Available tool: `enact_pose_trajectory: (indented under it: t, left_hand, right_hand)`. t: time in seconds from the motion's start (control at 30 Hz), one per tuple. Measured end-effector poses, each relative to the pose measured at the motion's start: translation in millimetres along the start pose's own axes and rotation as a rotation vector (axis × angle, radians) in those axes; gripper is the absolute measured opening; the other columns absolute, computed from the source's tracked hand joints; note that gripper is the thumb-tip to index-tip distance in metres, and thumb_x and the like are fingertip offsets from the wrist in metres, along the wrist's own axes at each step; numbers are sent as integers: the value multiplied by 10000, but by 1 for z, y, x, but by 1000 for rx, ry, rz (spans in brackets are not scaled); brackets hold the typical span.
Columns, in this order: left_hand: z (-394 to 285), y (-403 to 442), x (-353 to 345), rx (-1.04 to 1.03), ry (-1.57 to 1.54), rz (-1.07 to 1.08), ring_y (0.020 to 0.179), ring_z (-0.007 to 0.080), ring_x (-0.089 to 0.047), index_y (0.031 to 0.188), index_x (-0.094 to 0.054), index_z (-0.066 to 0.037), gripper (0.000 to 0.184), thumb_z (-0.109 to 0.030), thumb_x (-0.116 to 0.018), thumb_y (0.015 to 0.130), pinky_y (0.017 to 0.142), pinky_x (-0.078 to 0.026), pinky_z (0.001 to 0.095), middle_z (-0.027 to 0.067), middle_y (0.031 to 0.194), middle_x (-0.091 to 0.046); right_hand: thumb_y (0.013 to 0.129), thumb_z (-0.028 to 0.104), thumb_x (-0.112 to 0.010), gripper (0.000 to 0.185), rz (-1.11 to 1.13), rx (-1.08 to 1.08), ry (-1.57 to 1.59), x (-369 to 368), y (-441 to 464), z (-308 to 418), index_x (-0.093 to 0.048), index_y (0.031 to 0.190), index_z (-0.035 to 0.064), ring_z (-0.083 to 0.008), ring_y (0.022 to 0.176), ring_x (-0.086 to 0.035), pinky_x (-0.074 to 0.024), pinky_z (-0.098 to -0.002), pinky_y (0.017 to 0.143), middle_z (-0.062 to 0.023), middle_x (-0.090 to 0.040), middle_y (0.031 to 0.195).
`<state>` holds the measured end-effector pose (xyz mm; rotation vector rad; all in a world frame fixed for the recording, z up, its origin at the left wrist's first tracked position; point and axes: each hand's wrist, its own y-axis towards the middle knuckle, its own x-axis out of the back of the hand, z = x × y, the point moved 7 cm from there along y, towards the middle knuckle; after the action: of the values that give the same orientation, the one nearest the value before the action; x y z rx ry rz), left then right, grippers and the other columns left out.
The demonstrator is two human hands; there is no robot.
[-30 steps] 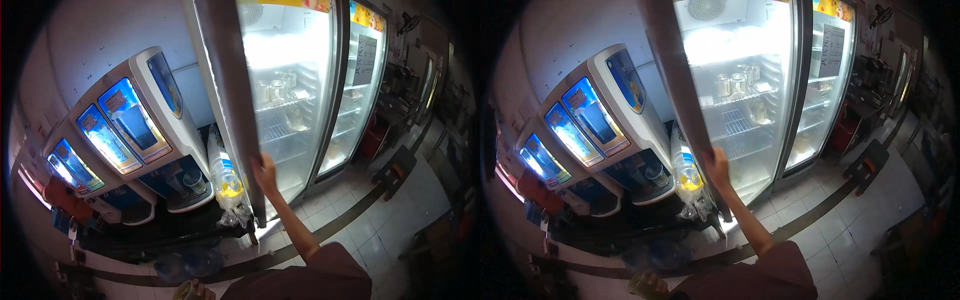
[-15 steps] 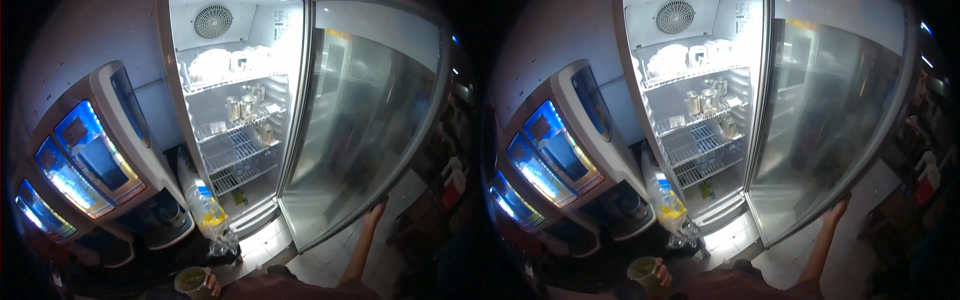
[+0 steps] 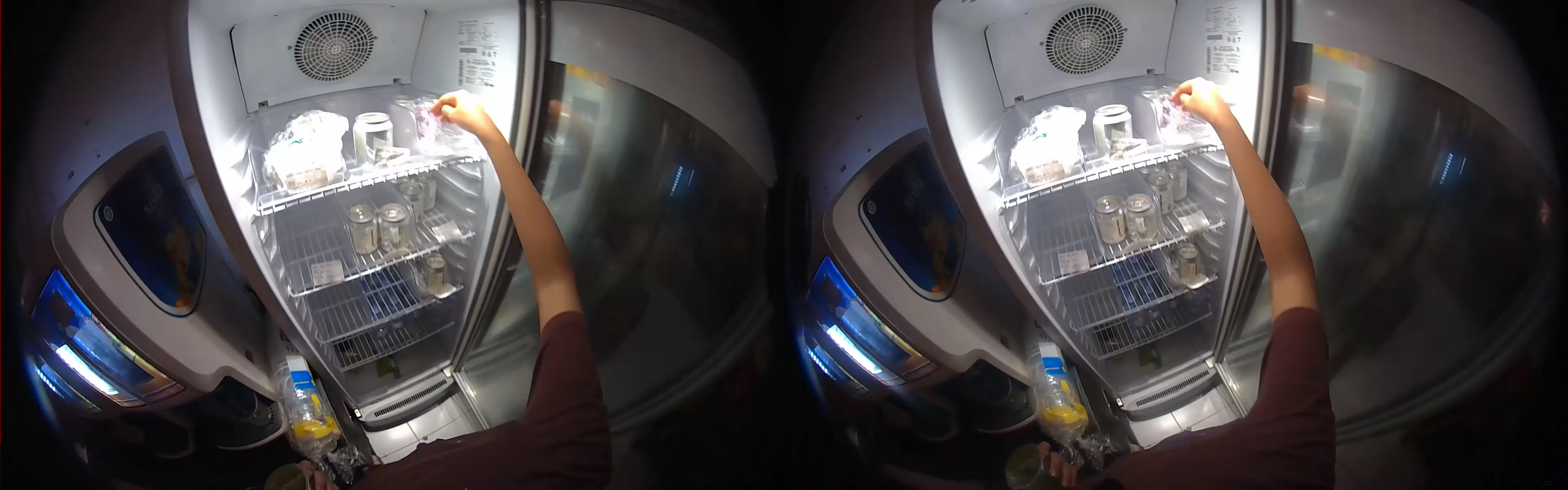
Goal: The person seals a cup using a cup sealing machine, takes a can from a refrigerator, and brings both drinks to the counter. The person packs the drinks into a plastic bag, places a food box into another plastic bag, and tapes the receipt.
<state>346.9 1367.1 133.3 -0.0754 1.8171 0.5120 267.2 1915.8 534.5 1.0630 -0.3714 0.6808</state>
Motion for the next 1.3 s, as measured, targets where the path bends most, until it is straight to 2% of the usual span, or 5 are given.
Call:
enact_pose_trajectory:
  t: [0.13, 0.23, 0.87, 1.17, 1.3]
  left_hand:
    - [6, 26, 2, -48, 21, -33, 736, 242, -492, 1062, -426, -106, 501, -530, -343, 807, 692, -388, 388, 76, 927, -512]
    - [13, 36, 5, -71, 26, -49, 736, 244, -493, 1064, -424, -104, 501, -527, -348, 806, 690, -389, 389, 78, 927, -512]
    - [16, 58, 17, -75, 14, 17, 735, 258, -501, 1081, -408, -93, 507, -515, -379, 800, 680, -395, 398, 90, 926, -508]
    - [22, 52, 17, -79, 4, 38, 734, 265, -505, 1088, -400, -88, 511, -508, -394, 797, 675, -399, 401, 96, 926, -506]
    - [26, 49, 17, -84, 1, 43, 734, 268, -506, 1092, -397, -86, 513, -506, -400, 796, 673, -400, 403, 98, 926, -505]
  right_hand:
    - [647, 49, -508, 179, -74, 155, -444, -37, 47, -46, -607, 792, 10, -368, 735, -570, -482, -367, 686, -194, -591, 830]
    - [669, 46, -506, 135, -447, 222, -537, -32, 43, -38, -569, 782, 5, -359, 799, -556, -470, -406, 700, -182, -556, 871]
    - [589, 60, -532, 104, 65, 293, -401, -29, 39, -31, -446, 574, 3, -313, 782, -508, -404, -366, 698, -134, -514, 744]
    - [577, 23, -592, 422, -55, 243, -513, -32, 49, -50, -394, 950, 21, -355, 869, -520, -423, -385, 751, -194, -540, 879]
    - [580, 37, -602, 415, -105, 269, -503, -32, 47, -50, -394, 938, 1, -359, 902, -517, -420, -388, 779, -210, -543, 901]
